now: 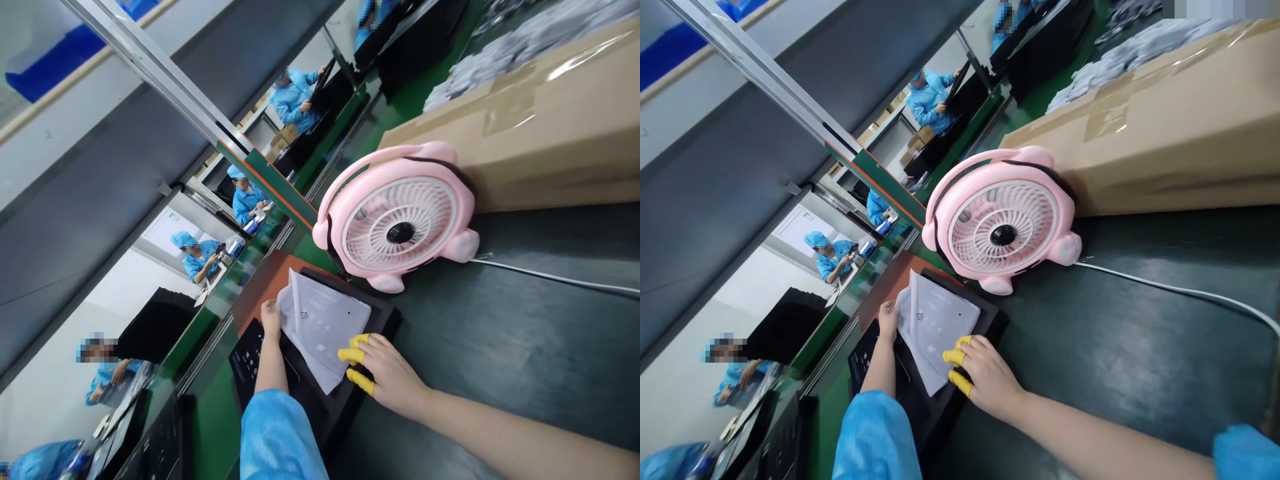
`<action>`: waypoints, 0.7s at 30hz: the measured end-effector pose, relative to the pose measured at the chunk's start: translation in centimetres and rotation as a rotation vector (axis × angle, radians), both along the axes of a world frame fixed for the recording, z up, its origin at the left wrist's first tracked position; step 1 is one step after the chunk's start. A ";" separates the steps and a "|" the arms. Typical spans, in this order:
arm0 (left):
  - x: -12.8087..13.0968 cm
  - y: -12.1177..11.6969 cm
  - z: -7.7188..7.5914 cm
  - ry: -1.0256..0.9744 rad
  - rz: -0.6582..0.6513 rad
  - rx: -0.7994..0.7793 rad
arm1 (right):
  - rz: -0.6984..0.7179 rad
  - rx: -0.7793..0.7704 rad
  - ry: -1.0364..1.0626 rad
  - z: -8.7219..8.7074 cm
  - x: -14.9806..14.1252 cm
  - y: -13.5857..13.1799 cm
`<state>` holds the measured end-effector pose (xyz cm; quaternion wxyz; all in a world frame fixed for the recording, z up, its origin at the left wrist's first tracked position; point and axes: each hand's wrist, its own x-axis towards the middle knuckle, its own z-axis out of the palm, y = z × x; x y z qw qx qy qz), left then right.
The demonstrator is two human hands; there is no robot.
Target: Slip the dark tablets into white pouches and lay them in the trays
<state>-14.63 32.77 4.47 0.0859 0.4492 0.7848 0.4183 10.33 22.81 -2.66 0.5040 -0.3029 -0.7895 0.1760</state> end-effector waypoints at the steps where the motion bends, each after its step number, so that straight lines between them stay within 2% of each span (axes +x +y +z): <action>1: -0.4 -0.1 0.1 -0.022 -0.018 0.016 | -0.001 -0.001 0.004 0.0 0.0 0.0; 6: -0.8 -0.2 0.1 -0.059 -0.083 0.023 | 0.004 0.016 0.011 0.1 0.1 -0.1; 13: 0.5 -0.1 -0.5 0.080 -0.034 0.074 | 0.046 0.022 -0.006 0.5 0.5 0.1; 18: -0.3 -0.6 0.4 0.115 0.081 0.062 | 0.048 0.038 0.015 0.3 0.3 0.3; 21: -0.9 -1.5 1.7 0.105 0.160 0.080 | 0.044 0.051 0.019 0.2 0.2 0.4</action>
